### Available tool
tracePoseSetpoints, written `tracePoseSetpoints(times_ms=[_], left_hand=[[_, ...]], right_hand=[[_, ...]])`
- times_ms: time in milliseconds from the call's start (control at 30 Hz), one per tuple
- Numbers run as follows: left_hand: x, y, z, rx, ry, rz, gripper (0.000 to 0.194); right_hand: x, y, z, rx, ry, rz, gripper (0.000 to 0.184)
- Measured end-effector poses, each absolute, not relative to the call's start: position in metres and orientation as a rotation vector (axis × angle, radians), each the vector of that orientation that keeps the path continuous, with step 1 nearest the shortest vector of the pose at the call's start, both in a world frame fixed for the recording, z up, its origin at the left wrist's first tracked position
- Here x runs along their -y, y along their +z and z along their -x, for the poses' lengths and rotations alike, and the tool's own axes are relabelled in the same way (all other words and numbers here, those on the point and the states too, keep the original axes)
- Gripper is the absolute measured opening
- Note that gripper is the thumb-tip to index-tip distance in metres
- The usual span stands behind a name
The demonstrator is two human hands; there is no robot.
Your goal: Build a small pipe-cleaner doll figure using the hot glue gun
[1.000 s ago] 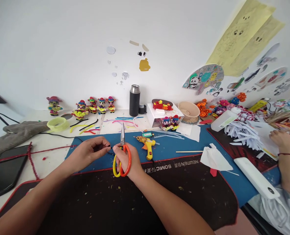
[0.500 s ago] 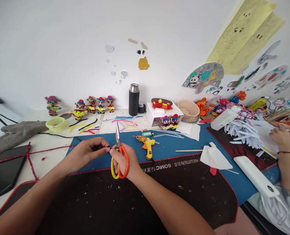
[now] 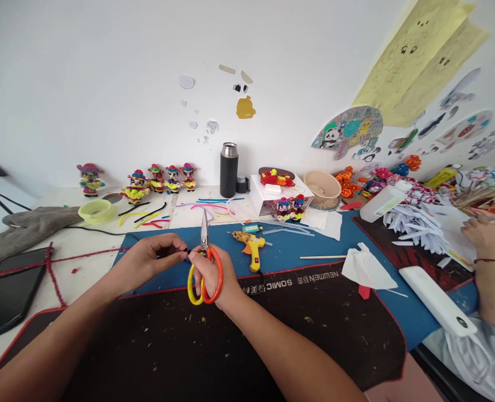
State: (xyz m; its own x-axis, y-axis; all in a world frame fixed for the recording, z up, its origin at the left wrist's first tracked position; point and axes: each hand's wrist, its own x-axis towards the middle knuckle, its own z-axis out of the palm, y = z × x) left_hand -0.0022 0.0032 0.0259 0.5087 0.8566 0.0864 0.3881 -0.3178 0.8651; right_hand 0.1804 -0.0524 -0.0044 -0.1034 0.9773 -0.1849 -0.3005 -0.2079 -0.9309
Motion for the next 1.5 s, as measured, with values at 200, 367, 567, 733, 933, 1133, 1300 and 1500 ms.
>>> tracePoseSetpoints(times_ms=[200, 367, 567, 733, 933, 1133, 1300, 1500], left_hand=[[-0.0016, 0.0229, 0.003, -1.028, 0.626, -1.993, 0.021], [-0.0005, 0.0238, 0.0015, -1.024, 0.57, -2.032, 0.021], [-0.0016, 0.0237, 0.0019, -1.024, 0.57, -2.016, 0.023], [-0.0006, 0.0233, 0.0023, -1.022, 0.565, -2.007, 0.024], [-0.0002, 0.0249, 0.0002, -1.006, 0.6, -1.966, 0.025], [-0.001, 0.0241, 0.0022, -1.008, 0.588, -1.955, 0.026], [-0.0018, 0.0259, 0.0038, -1.006, 0.579, -1.931, 0.026], [-0.0014, 0.026, 0.0036, -0.986, 0.567, -1.913, 0.027]], right_hand=[[0.0505, -0.0044, -0.1864, 0.916, 1.519, 1.099, 0.035], [0.0498, -0.0048, -0.1876, 0.966, 1.516, 1.127, 0.035], [0.0509, -0.0046, -0.1864, 0.979, 1.503, 1.193, 0.031], [0.0517, -0.0035, -0.1864, 0.976, 1.511, 1.211, 0.029], [0.0536, -0.0055, -0.1868, 0.973, 1.535, 1.207, 0.027], [0.0546, -0.0071, -0.1872, 0.959, 1.537, 1.169, 0.029], [0.0557, -0.0051, -0.1897, 0.956, 1.538, 1.149, 0.033], [0.0579, -0.0054, -0.1894, 0.954, 1.555, 1.138, 0.034]])
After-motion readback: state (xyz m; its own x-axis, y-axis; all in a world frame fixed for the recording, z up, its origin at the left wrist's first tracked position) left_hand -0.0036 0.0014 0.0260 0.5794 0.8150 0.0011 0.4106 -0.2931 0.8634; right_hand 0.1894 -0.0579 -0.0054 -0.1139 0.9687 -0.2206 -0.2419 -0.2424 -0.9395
